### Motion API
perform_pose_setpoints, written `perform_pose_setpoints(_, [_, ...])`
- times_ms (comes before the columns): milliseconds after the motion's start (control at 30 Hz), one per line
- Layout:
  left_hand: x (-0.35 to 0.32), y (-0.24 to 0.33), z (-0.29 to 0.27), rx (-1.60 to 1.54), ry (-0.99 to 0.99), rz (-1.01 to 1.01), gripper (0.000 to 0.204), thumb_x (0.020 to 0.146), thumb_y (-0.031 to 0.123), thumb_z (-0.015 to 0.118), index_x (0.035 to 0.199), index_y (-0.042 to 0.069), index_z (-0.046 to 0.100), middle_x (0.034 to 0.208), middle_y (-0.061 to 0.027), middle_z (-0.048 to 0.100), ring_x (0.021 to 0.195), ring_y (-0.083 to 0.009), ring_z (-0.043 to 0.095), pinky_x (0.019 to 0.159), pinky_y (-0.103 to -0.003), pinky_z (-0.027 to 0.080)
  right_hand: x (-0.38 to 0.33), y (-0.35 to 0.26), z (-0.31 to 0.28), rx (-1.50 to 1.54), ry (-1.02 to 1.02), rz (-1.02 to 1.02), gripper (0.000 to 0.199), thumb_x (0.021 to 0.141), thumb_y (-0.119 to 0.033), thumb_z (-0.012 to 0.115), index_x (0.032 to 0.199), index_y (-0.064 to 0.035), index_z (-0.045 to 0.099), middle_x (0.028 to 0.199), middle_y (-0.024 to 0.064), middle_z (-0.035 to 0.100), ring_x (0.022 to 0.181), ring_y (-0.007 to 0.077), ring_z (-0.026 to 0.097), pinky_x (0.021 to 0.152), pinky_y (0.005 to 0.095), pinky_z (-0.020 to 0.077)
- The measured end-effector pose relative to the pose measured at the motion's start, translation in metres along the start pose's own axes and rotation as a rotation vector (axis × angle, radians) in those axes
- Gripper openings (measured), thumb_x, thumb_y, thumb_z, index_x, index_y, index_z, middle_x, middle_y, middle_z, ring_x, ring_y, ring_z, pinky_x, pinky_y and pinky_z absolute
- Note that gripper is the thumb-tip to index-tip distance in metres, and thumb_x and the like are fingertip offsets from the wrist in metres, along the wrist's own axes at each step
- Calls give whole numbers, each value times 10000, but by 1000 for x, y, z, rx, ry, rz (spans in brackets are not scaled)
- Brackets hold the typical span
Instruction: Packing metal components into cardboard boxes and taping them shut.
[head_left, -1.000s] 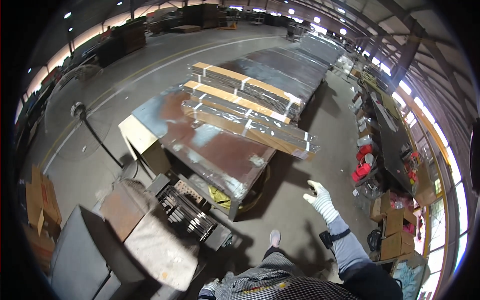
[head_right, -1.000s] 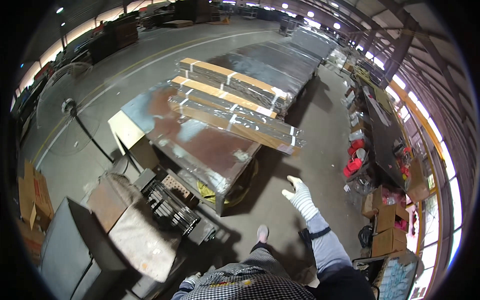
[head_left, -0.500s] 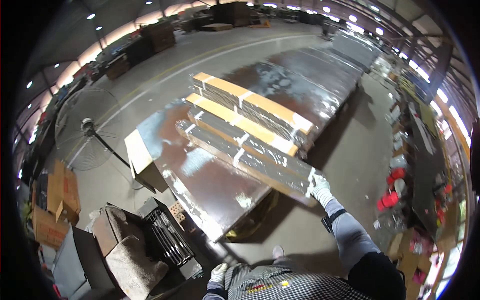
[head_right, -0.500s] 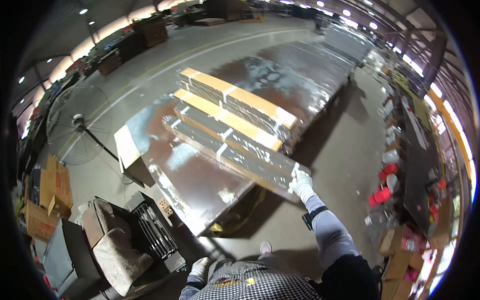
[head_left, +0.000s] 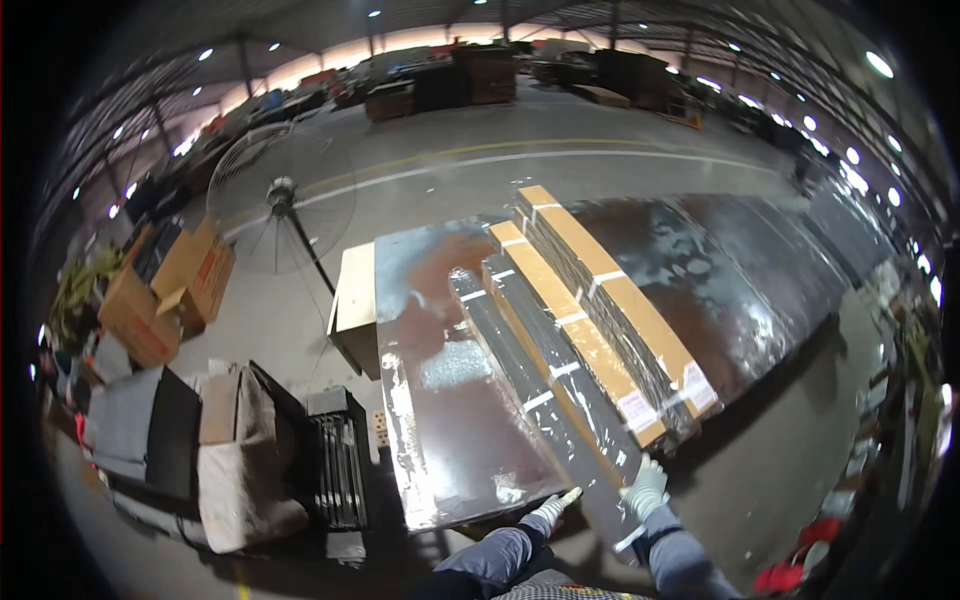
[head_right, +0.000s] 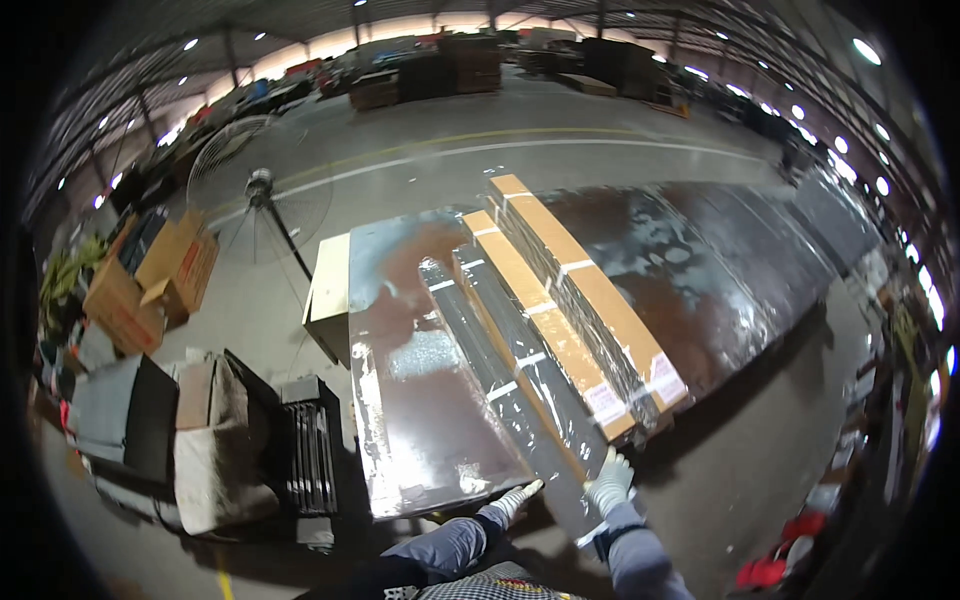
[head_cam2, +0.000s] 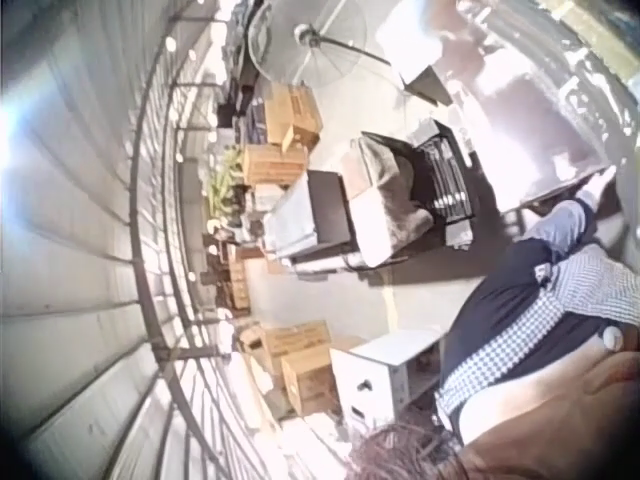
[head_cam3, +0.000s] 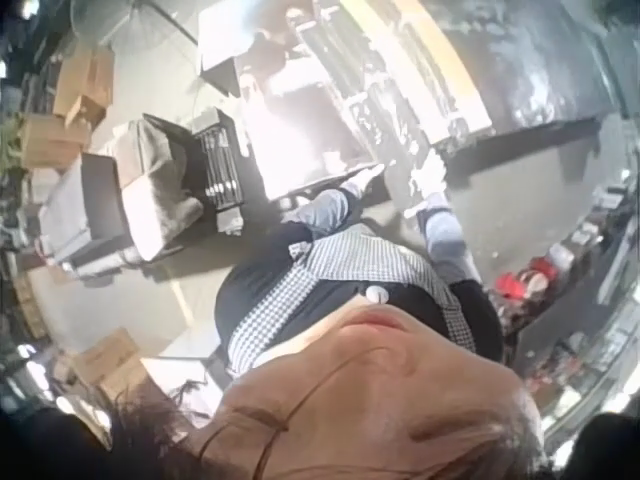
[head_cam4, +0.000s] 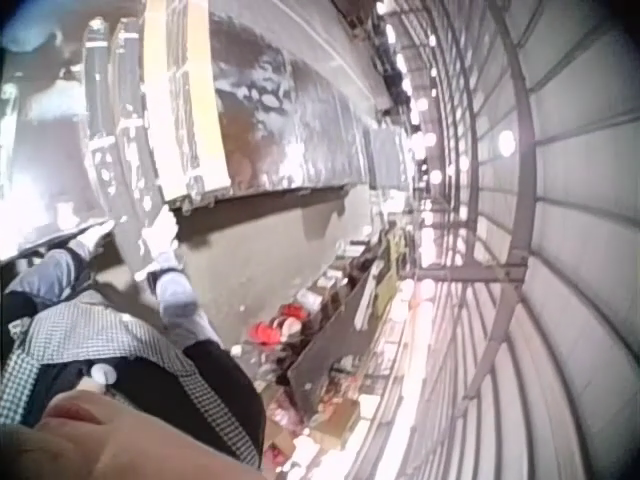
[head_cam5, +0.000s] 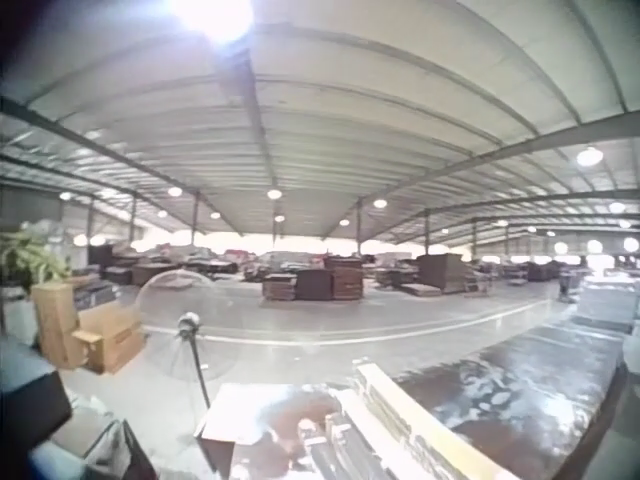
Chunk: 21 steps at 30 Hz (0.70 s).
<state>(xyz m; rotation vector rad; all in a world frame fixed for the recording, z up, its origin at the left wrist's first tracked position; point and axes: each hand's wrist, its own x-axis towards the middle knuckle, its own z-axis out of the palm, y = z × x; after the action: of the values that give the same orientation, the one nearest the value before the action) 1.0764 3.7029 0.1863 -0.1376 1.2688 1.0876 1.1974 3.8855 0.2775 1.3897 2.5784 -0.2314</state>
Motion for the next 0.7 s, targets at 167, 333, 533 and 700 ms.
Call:
perform_pose_setpoints(167, [1,-20,25,64,-368,80,868,761,498,697,1445,168,275,1502,-75,237,1385,-246,169,1093,-447,195,-69,54,15,150,-125,83,1067,448,-398,855,1312,-29,350,1155,185,534,1085,318,527,957,371,421])
perform_pose_setpoints(333, [-67,46,27,-288,57,-71,831,740,494,724,1400,138,366,1439,-109,365,1362,-252,249,1002,-460,355,-57,48,-23,178,-38,-76,1254,428,-320,872,1388,51,156,1178,236,509,1084,340,525,939,370,434])
perform_pose_setpoints(533, [63,-25,19,-134,244,328,598,733,372,765,1185,45,547,1140,-75,616,1051,-175,557,895,-361,438,15,-1,-1,77,-162,-283,1127,473,-299,875,1351,-3,235,1166,201,475,1113,328,493,950,383,433])
perform_pose_setpoints(700, [-15,-44,13,-500,29,223,545,666,436,786,1144,281,576,1045,29,633,908,-163,568,632,-386,410,2,-6,10,204,-224,-506,1051,438,-325,865,1288,-20,328,1107,205,518,1051,338,536,909,391,459])
